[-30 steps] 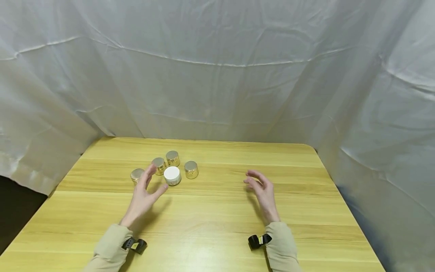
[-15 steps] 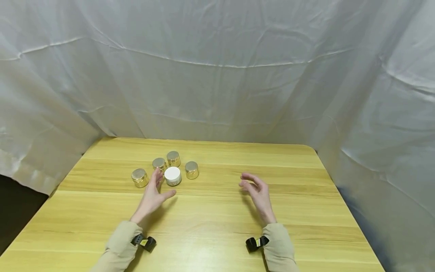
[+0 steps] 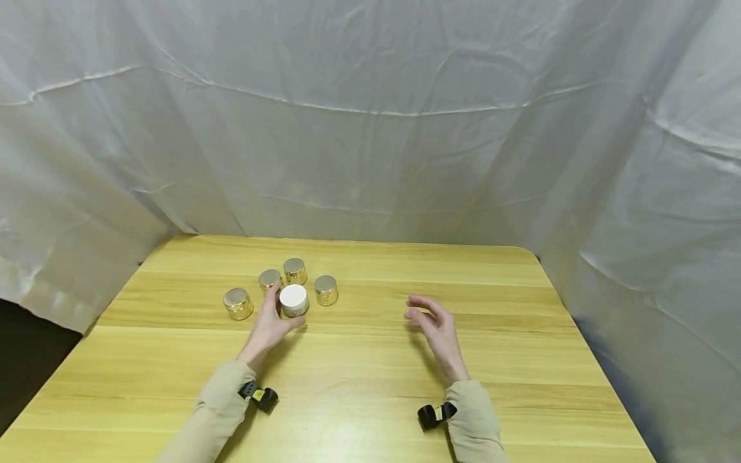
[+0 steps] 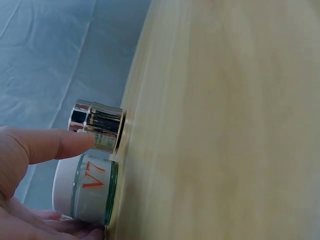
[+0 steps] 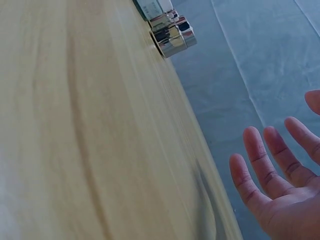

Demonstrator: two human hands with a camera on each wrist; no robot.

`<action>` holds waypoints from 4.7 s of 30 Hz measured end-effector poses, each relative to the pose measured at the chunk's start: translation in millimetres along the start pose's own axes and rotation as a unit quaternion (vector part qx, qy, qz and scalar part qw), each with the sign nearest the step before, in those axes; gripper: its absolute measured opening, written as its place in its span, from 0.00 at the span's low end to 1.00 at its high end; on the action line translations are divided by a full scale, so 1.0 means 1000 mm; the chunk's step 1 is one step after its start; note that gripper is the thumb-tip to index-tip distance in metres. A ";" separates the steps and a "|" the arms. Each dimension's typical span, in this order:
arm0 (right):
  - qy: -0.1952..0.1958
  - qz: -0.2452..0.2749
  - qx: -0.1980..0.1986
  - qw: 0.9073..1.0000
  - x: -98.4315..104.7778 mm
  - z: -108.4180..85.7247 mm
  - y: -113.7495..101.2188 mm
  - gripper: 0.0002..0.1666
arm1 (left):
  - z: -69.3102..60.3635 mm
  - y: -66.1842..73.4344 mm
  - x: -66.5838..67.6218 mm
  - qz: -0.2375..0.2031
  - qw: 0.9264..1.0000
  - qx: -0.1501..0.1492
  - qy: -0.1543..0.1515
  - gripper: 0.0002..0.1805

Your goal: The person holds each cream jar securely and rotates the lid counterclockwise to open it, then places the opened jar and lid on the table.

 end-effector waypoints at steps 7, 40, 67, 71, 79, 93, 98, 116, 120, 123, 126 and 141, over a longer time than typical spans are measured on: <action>-0.008 -0.005 -0.012 1.000 -0.002 0.000 0.000 0.28 | 0.008 0.000 -0.003 0.005 1.000 0.004 0.011 0.55; -0.011 -0.012 -0.017 1.000 -0.003 0.002 0.002 0.28 | 0.016 -0.001 0.000 0.011 1.000 0.006 -0.001 0.47; -0.018 -0.001 -0.001 1.000 -0.006 0.002 -0.001 0.27 | -0.009 0.015 -0.006 -0.209 0.976 0.045 0.029 0.39; -0.021 -0.007 0.002 1.000 -0.007 0.002 -0.003 0.27 | -0.010 0.015 -0.009 -0.219 0.975 0.033 0.030 0.38; -0.025 -0.020 -0.004 0.999 -0.009 0.001 -0.004 0.27 | -0.013 0.014 -0.015 -0.250 0.968 0.022 0.007 0.39; -0.045 -0.049 0.010 0.998 -0.018 0.001 -0.008 0.26 | -0.019 0.021 -0.025 -0.312 0.947 -0.033 -0.072 0.39; -0.063 -0.063 0.032 0.995 -0.025 0.000 -0.012 0.25 | -0.021 0.023 -0.029 -0.288 0.952 -0.055 -0.085 0.40; -0.120 -0.198 0.042 0.972 -0.066 0.000 -0.028 0.23 | -0.030 0.034 -0.047 -0.217 0.965 -0.065 -0.136 0.38; -0.128 -0.203 0.065 0.969 -0.075 -0.002 -0.032 0.24 | -0.033 0.038 -0.049 -0.201 0.965 -0.078 -0.148 0.36; -0.132 -0.211 0.083 0.965 -0.079 -0.004 -0.033 0.25 | -0.036 0.040 -0.050 -0.194 0.965 -0.086 -0.155 0.34; -0.135 -0.215 0.097 0.962 -0.081 -0.006 -0.033 0.25 | -0.038 0.041 -0.052 -0.197 0.963 -0.095 -0.156 0.34; -0.145 -0.224 0.094 0.959 -0.080 -0.006 -0.032 0.27 | -0.039 0.044 -0.056 -0.232 0.950 -0.094 -0.185 0.36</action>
Point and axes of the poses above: each hand's wrist, its own z-axis towards the middle knuckle, its own x-axis out of the back of the hand, y = z × x, the point moved 2 cm from there along z, towards the middle knuckle, and after that the axes turned 1 degree about -y, right-handed, at the moved point
